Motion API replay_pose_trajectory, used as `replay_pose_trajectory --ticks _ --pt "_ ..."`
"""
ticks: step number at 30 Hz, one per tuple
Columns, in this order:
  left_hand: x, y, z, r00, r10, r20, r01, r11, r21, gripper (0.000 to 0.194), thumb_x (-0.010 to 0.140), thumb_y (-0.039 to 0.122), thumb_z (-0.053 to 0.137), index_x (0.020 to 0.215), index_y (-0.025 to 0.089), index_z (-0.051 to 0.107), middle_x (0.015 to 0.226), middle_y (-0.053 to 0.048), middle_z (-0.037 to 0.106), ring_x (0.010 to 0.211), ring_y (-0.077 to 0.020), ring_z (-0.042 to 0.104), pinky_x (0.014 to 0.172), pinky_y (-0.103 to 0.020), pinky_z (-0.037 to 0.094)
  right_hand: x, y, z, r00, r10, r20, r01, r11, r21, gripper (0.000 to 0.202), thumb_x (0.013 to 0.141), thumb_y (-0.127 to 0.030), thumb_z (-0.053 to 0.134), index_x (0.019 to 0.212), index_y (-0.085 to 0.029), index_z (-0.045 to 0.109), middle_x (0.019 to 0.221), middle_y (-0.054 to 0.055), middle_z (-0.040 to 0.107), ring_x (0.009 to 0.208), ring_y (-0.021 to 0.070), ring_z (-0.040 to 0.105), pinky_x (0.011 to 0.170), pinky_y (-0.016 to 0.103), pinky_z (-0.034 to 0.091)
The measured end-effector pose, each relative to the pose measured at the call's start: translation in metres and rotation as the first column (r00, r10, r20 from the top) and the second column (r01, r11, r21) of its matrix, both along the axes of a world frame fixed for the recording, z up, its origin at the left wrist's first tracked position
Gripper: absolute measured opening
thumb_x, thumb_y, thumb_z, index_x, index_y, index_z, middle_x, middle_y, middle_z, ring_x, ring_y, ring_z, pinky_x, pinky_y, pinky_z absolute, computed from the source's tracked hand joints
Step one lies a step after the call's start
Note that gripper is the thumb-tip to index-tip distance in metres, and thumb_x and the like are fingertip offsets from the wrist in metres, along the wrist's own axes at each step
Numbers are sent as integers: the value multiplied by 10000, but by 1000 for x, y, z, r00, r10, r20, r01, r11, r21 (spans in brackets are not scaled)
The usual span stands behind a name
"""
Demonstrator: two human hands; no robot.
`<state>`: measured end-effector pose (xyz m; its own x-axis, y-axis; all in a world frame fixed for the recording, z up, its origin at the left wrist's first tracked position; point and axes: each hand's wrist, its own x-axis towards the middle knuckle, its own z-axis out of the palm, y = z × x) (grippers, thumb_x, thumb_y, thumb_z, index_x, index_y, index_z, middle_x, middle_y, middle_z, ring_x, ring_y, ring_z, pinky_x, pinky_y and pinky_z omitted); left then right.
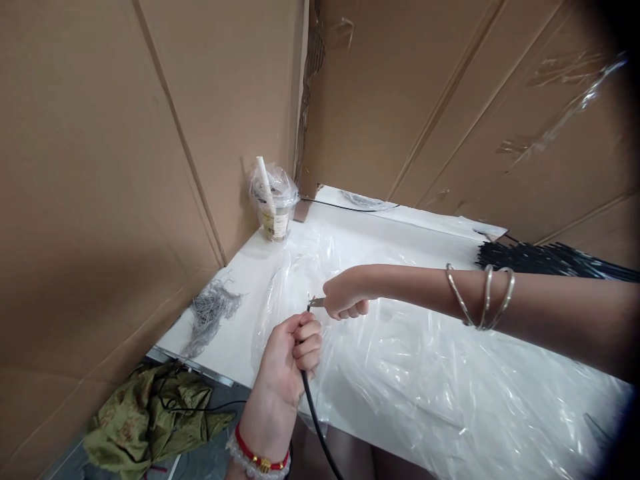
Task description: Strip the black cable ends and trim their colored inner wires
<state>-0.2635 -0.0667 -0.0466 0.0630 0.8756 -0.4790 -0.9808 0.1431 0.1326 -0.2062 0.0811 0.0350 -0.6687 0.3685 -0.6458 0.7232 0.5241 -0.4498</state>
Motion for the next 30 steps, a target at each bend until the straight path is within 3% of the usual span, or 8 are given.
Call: replay_pose_trajectory --ticks 2,5,7,10,14,18,24,30 --pt "1 0 3 1000 2 -9 -2 1000 15 422 1023 257 548 626 172 433 485 136 233 330 -32 174 302 -166 153 6 3 13 996 -49 79 49 999 -2 189 978 -324 631 1015 -138 632 873 13 633 652 109 591 557 235 516" --pt "2 -2 10 999 1 -50 2 998 61 407 1028 209 474 624 167 438 495 124 227 343 -25 130 314 -155 98 20 8 39 990 -140 18 140 990 -10 241 915 -225 657 744 -182 493 580 -76 381 459 63 314 414 194 259" --pt "5 -5 15 996 -2 -92 12 995 103 346 970 209 551 636 157 472 497 119 243 360 -15 103 330 -141 65 33 9 55 975 -204 -92 201 979 -38 270 868 -173 648 732 -210 417 552 -91 258 468 72 219 429 224 176" --pt "8 -10 22 989 -29 -148 53 986 157 339 761 260 812 650 156 510 491 125 269 388 -4 88 337 -135 59 53 4 66 940 -264 -215 245 963 -112 132 890 -193 603 859 -213 476 580 -86 248 504 88 216 461 234 181" --pt "12 -14 28 977 -99 -186 137 970 201 422 676 324 877 613 164 491 473 129 253 393 -7 62 327 -137 79 71 -6 57 893 -313 -325 226 934 -278 184 973 -390 568 982 -206 571 598 -88 225 541 97 174 474 232 173" --pt "15 -18 29 965 -153 -211 201 953 228 437 724 372 827 584 170 467 452 131 210 382 -15 42 320 -137 82 78 -12 46 854 -363 -373 189 884 -428 329 887 -501 708 1016 -204 650 565 -110 187 523 86 143 457 233 149" --pt "16 -24 32 946 -214 -243 278 923 268 452 773 401 776 580 179 433 442 128 198 373 -22 46 317 -123 108 78 -15 46 830 -337 -444 129 891 -436 279 801 -429 812 860 -177 706 476 -117 264 460 63 214 424 221 190" --pt "24 -26 44 927 -195 -320 276 933 232 436 774 447 790 626 166 492 488 122 214 396 -20 63 342 -121 115 85 -19 49 782 -300 -547 68 913 -403 271 824 -432 790 896 -179 723 500 -109 315 466 66 253 425 219 220"
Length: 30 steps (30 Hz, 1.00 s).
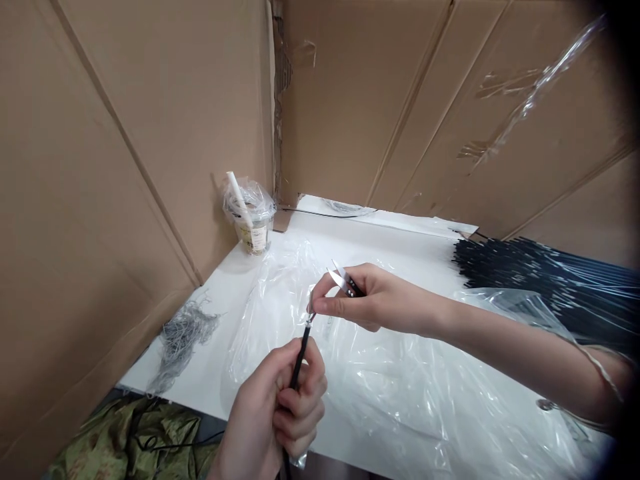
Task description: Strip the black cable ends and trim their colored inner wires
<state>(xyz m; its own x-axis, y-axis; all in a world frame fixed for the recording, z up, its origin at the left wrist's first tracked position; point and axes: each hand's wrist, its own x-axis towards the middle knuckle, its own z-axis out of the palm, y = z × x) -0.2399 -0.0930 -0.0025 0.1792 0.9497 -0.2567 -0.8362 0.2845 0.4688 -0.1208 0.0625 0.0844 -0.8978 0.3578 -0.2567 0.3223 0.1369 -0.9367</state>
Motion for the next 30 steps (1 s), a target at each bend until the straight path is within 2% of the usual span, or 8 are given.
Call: replay_pose_trajectory --ticks 4,7,14,17,20,23,26,30 --pt "6 -3 5 978 70 -197 -79 996 -39 472 726 545 833 693 170 547 506 118 247 409 -14 79 343 -109 118 8 -4 5 998 -32 61 31 999 11 341 823 -498 772 940 -182 720 496 -110 291 471 72 252 428 219 221" --pt "7 -5 6 957 98 -274 -111 993 -30 444 750 561 815 756 178 590 528 104 317 414 -18 111 330 -101 155 12 -8 9 992 -60 112 57 998 29 335 783 -484 806 925 -189 733 499 -104 315 470 70 266 429 223 211" --pt "13 -5 3 856 181 -484 -155 983 95 413 843 599 696 823 193 625 536 86 405 354 -30 228 287 -116 279 11 -16 13 988 -104 116 101 994 30 260 762 -387 841 805 -189 677 534 -101 339 497 65 273 438 217 216" --pt "17 -5 5 856 210 -473 -181 978 107 374 868 564 686 857 192 654 531 81 415 344 -33 266 289 -114 318 9 -18 14 990 -99 103 97 995 19 254 797 -373 814 770 -184 647 524 -101 341 492 65 264 438 222 209" --pt "17 -6 11 954 158 -255 -127 983 136 339 881 519 691 873 180 706 548 77 404 352 -22 219 299 -119 361 4 -18 21 993 -84 84 80 995 52 241 807 -369 810 787 -176 667 518 -100 323 486 65 260 427 223 207" --pt "12 -14 19 996 70 -52 -59 980 192 301 903 465 669 909 171 735 582 72 380 380 -21 183 336 -130 408 -3 -18 41 991 -131 -20 132 983 129 231 820 -347 809 811 -170 661 521 -99 324 459 55 267 401 216 202" --pt "3 -27 20 985 -11 -170 48 976 212 287 909 461 676 907 178 725 549 74 341 388 -32 212 372 -123 386 -9 -17 71 956 -171 -238 224 950 218 197 879 -267 763 786 -162 625 524 -97 344 431 37 275 386 205 190" --pt "-4 -41 5 923 -166 -347 233 959 160 327 888 498 695 834 175 689 486 82 312 376 -68 268 402 -164 362 -6 -12 107 871 -141 -470 299 912 280 208 999 -189 592 794 -159 592 501 -109 264 416 23 204 400 192 154"
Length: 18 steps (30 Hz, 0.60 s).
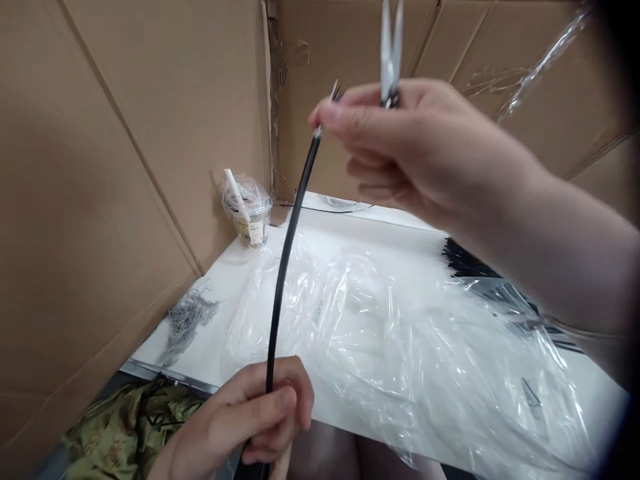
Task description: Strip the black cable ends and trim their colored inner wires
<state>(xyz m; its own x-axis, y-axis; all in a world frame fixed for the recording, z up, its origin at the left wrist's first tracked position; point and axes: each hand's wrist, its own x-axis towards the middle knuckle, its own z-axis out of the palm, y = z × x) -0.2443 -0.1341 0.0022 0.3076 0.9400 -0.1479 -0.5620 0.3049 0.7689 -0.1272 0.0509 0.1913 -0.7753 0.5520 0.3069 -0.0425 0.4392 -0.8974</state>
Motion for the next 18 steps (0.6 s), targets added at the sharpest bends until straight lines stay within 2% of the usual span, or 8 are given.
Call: replay_pose_trajectory --ticks 2,5,7,9,11,13,16,18 --pt "0 -3 -9 998 -61 -25 61 998 5 460 861 631 653 806 175 670 512 80 314 404 -82 246 466 -214 409 4 6 6 999 1 -48 0 1000 13 226 1016 -201 563 791 -173 566 506 -110 194 417 29 146 399 200 114" --pt "0 -1 -14 960 -168 -223 190 979 79 750 829 853 380 896 181 707 646 18 418 577 -158 411 740 -321 483 13 18 0 999 21 31 -21 1000 -23 206 1012 -214 562 811 -180 589 510 -110 182 411 29 142 402 203 105" --pt "-2 3 -14 874 -198 -444 281 951 128 831 867 833 237 987 184 742 827 -55 530 810 -221 506 932 -348 414 20 22 -10 991 67 115 -61 996 -58 162 992 -218 587 843 -174 633 501 -112 211 410 27 163 406 196 126" --pt "-4 8 -13 812 -184 -553 308 941 138 786 929 757 225 1040 184 753 1004 -102 587 979 -250 528 1008 -346 365 29 23 -20 978 101 181 -91 994 -62 127 942 -264 666 856 -170 673 502 -110 245 416 26 188 407 197 145" --pt "-3 15 -14 826 -172 -537 282 951 130 764 945 738 226 1110 185 726 1116 -126 611 1075 -271 551 1039 -371 374 37 18 -29 961 91 259 -90 996 -17 182 870 -353 754 863 -176 710 510 -96 301 427 34 236 401 211 167" --pt "3 22 -16 883 -123 -453 221 960 170 781 957 730 175 1214 180 666 1226 -145 598 1187 -286 545 1083 -403 367 44 11 -38 939 49 342 -69 996 49 261 821 -438 789 879 -190 733 526 -75 360 441 53 282 398 234 188" --pt "15 34 -14 979 29 -200 31 957 290 691 987 685 242 1298 178 595 1292 -154 590 1276 -308 522 1127 -453 344 49 1 -51 904 16 427 -80 988 132 299 827 -502 755 864 -207 731 554 -55 387 471 77 300 415 263 207" --pt "22 41 -9 988 126 -92 -88 936 342 549 1002 613 379 1274 190 600 1258 -139 617 1234 -315 559 1099 -460 376 50 -3 -61 889 27 457 -109 982 153 292 850 -496 724 856 -204 725 574 -48 402 502 91 314 441 270 225"
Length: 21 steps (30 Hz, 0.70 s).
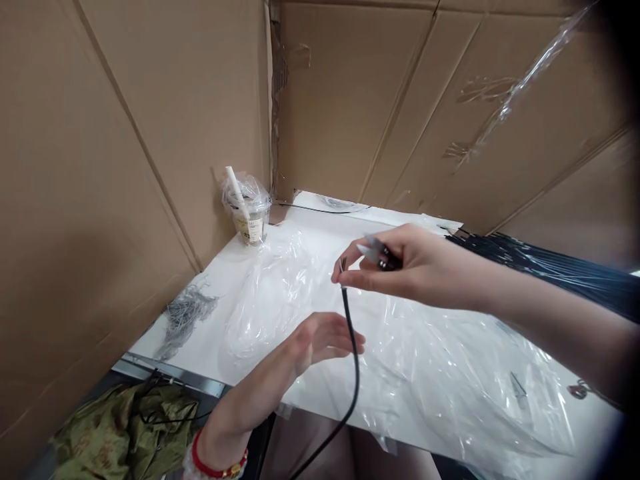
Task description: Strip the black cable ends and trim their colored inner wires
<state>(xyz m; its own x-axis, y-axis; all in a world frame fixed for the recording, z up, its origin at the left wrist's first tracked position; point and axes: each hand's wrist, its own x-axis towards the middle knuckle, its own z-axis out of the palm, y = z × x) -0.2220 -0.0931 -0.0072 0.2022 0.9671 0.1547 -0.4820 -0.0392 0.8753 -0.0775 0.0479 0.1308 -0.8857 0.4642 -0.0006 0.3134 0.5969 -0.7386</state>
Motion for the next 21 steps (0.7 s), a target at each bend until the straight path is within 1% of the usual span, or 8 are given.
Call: replay_pose_trajectory --ticks 2,3,5,7,10,14,18,21 --pt "4 5 4 997 76 14 -76 997 -13 421 1008 525 469 1223 199 625 1120 -103 650 1029 -263 637 971 -394 456 -2 -2 -9 999 32 30 -31 999 -24 266 876 -459 695 871 -193 716 600 -45 438 532 98 333 469 269 243" --pt "6 7 5 993 117 31 -116 992 -42 366 1008 490 497 1171 197 643 1015 -75 643 873 -210 633 858 -341 482 -4 -3 -14 998 45 42 -43 998 -56 248 880 -432 691 877 -185 708 611 -46 453 542 98 337 481 266 250" --pt "6 11 4 979 190 80 -180 976 -119 299 1002 461 531 1011 189 657 794 1 533 601 -104 463 615 -238 418 -9 -4 -22 994 82 77 -72 990 -124 209 881 -376 692 855 -169 688 620 -50 477 548 93 333 497 258 258" --pt "4 14 -1 964 236 127 -212 961 -176 292 991 436 564 874 175 628 689 50 384 515 -69 271 487 -187 277 -15 -4 -29 989 95 113 -77 985 -155 179 892 -333 671 831 -165 669 614 -56 475 548 89 319 504 250 262" --pt "0 15 -8 961 239 139 -201 949 -241 250 980 358 593 870 143 658 673 60 333 508 -55 212 461 -167 220 -21 0 -39 990 24 142 -7 993 -122 162 895 -330 648 840 -178 650 591 -74 405 545 92 306 501 242 260" --pt "-8 13 -11 956 259 137 -208 929 -306 239 970 294 596 894 100 712 716 24 402 559 -63 323 503 -168 336 -28 8 -48 987 -2 160 22 992 -124 207 897 -381 630 854 -178 634 612 -69 374 556 101 311 494 244 263" --pt "-14 12 -12 943 321 86 -280 907 -315 222 922 320 672 863 116 736 663 14 468 535 -75 385 478 -180 401 -35 12 -47 988 13 154 17 982 -189 225 904 -409 636 895 -184 641 624 -71 356 558 97 295 498 243 255" --pt "-15 12 -10 914 405 22 -379 874 -304 223 892 361 717 866 143 756 650 12 523 532 -82 425 508 -197 481 -34 7 -43 986 -91 139 103 991 -82 253 970 -428 537 877 -197 577 639 -73 340 557 97 292 488 239 258"
